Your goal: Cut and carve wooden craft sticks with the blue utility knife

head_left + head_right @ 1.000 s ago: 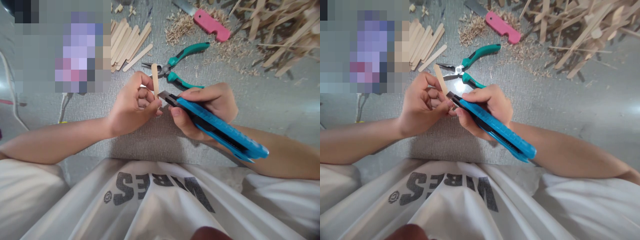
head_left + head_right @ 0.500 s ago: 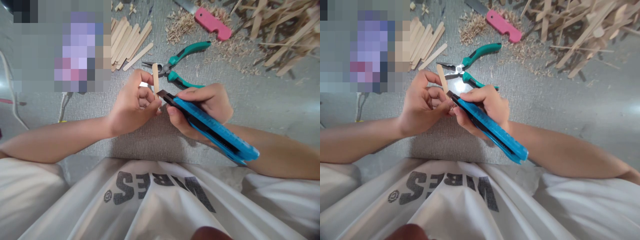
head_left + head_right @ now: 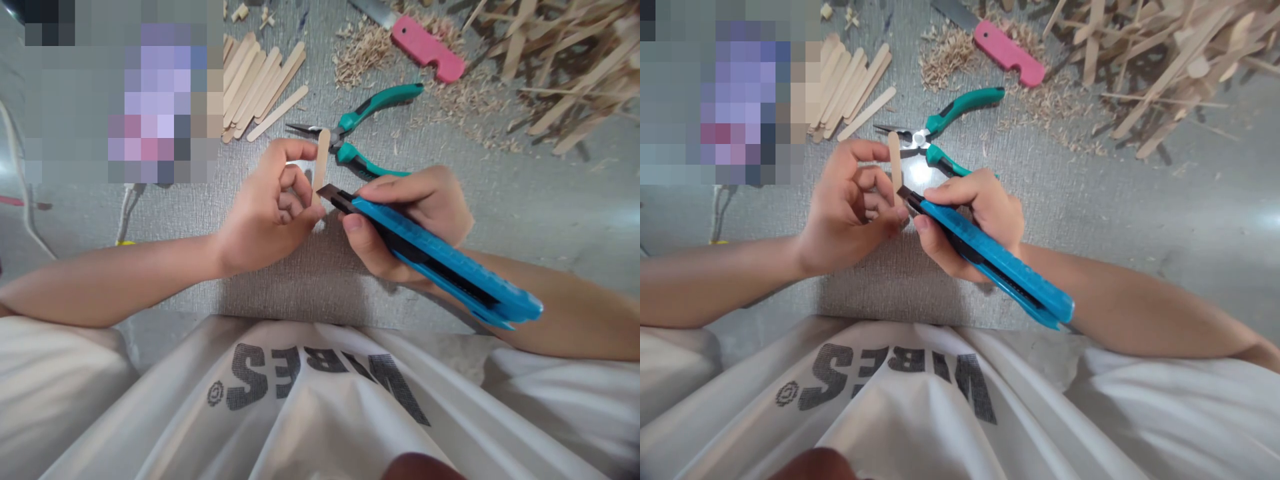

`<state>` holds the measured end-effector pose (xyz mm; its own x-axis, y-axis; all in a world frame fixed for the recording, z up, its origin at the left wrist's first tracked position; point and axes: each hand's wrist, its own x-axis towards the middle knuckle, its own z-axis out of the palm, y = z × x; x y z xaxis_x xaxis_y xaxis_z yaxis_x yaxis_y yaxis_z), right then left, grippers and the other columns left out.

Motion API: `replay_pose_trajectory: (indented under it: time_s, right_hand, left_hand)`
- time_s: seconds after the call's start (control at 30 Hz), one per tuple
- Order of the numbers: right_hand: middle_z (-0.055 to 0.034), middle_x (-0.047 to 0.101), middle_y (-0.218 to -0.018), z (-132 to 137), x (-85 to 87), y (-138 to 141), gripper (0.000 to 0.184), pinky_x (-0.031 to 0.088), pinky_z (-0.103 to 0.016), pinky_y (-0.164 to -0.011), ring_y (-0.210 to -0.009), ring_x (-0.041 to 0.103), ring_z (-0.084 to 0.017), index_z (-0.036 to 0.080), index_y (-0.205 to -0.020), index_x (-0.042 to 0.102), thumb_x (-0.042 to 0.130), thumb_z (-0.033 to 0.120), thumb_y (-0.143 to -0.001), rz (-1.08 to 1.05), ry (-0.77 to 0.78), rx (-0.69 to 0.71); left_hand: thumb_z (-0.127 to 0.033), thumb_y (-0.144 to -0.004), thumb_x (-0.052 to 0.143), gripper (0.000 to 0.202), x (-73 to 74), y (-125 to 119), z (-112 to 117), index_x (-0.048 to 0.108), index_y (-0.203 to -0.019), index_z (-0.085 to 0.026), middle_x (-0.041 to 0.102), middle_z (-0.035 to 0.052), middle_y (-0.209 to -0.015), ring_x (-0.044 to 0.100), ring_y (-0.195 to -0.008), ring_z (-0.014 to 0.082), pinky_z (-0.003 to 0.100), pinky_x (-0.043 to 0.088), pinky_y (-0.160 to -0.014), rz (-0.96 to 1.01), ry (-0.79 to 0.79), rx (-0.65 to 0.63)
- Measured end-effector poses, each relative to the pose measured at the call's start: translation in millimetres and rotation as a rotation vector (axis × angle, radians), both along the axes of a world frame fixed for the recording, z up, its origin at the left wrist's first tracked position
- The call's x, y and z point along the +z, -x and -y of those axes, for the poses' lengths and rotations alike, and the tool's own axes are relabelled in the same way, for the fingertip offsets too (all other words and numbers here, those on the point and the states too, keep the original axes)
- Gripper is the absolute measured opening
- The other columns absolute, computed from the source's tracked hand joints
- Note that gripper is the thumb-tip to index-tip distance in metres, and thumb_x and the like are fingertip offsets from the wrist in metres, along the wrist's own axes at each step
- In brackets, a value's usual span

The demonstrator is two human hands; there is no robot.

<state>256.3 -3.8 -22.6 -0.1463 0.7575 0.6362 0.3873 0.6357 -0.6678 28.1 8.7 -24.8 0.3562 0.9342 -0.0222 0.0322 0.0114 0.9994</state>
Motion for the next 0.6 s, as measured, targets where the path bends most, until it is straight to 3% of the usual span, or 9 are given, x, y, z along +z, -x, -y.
replay_pose_trajectory:
  time_s: [0.13,0.33,0.47,0.6]
  right_hand:
    - [0.0055,0.072,-0.072,1,2.7,-6,0.020,0.050,-0.034,-0.045,-0.055,0.070,-0.018,0.035,-0.116,0.074,0.083,0.040,-0.099,0.010,0.055,0.010]
    - [0.0032,0.076,-0.073,1,16.6,-19,0.010,0.046,-0.037,-0.045,-0.055,0.067,-0.018,0.035,-0.104,0.075,0.082,0.041,-0.101,0.188,0.217,0.067]
    - [0.0039,0.076,-0.073,2,15.7,-20,0.009,0.043,-0.037,-0.046,-0.054,0.063,-0.018,0.036,-0.106,0.075,0.080,0.042,-0.102,0.193,0.250,0.075]
    - [0.0030,0.078,-0.077,5,17.9,-18,0.010,0.046,-0.039,-0.049,-0.056,0.062,-0.019,0.036,-0.107,0.075,0.082,0.041,-0.101,0.178,0.303,0.050]
  left_hand:
    - [-0.034,-0.105,0.086,0.087,-4.1,7,1,0.043,-0.180,-0.040,0.070,-0.0075,-0.091,0.058,-0.057,0.0089,0.025,0.048,-0.056,-0.090,-0.111,-0.089]
    - [-0.011,-0.097,0.075,0.067,12.1,18,-2,0.063,-0.160,-0.030,0.081,-0.0040,-0.105,0.071,-0.069,0.0106,0.030,0.060,-0.074,-0.353,-0.282,-0.213]
    - [-0.009,-0.096,0.080,0.066,20.7,18,-3,0.061,-0.157,-0.027,0.085,-0.0033,-0.110,0.074,-0.073,0.0118,0.030,0.063,-0.077,-0.529,-0.297,-0.217]
    - [-0.014,-0.098,0.087,0.063,30.2,14,-5,0.063,-0.155,-0.025,0.086,0.0005,-0.116,0.085,-0.098,0.0197,0.033,0.064,-0.083,-0.748,-0.354,-0.180]
